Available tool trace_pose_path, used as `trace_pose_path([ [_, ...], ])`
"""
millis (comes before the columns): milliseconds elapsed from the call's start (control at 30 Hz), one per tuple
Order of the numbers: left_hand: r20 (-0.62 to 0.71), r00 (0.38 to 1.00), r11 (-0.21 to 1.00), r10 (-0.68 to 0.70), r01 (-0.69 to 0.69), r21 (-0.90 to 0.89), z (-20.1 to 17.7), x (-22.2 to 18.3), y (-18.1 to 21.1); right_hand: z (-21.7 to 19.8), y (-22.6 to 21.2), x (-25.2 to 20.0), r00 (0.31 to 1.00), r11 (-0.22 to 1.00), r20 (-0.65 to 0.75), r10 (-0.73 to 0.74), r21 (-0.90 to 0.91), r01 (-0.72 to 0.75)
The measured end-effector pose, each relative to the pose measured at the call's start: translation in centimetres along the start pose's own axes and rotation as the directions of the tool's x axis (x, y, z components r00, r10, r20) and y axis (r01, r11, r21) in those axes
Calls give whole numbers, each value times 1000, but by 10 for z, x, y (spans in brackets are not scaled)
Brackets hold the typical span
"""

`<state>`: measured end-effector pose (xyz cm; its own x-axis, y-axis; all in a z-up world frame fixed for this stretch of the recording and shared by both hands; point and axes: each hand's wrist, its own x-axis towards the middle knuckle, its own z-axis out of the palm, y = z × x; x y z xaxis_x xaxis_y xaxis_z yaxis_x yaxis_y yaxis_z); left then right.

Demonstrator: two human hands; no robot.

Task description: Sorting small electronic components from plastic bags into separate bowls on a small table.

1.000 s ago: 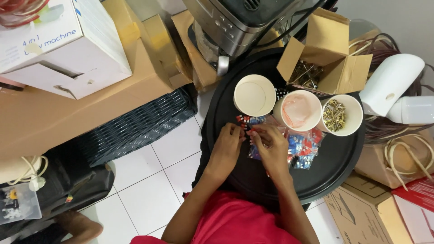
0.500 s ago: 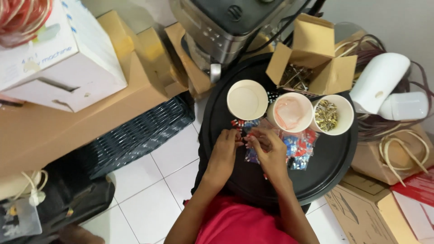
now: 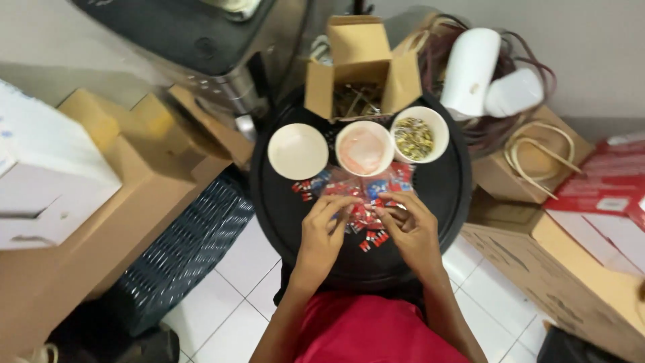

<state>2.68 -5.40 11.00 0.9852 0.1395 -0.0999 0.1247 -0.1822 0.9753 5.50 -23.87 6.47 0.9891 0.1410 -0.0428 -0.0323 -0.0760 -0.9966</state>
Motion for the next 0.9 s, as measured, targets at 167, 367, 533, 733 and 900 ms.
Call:
trace_pose_path([
  [167,133,991,1000,14,-18,25,21,2,-1,-24,-9,-13,998,992,-55,12,-125,-19],
  [367,258,966,991,19,-52,121,45,-2,-15,-40,-10,-25,1000,929,2,-8,-370,8],
  [533,316,948,928,38,-151,341,54,-8,-37,-43,12,-32,996,876,92,-13,-480,56],
  [733,337,940,843,56,-225,489,54,-15,-48,-39,13,-34,983,836,159,88,-548,14],
  [900,341,933,823,117,-283,492,52,-15,-59,-34,1,-31,977,788,170,129,-615,3],
])
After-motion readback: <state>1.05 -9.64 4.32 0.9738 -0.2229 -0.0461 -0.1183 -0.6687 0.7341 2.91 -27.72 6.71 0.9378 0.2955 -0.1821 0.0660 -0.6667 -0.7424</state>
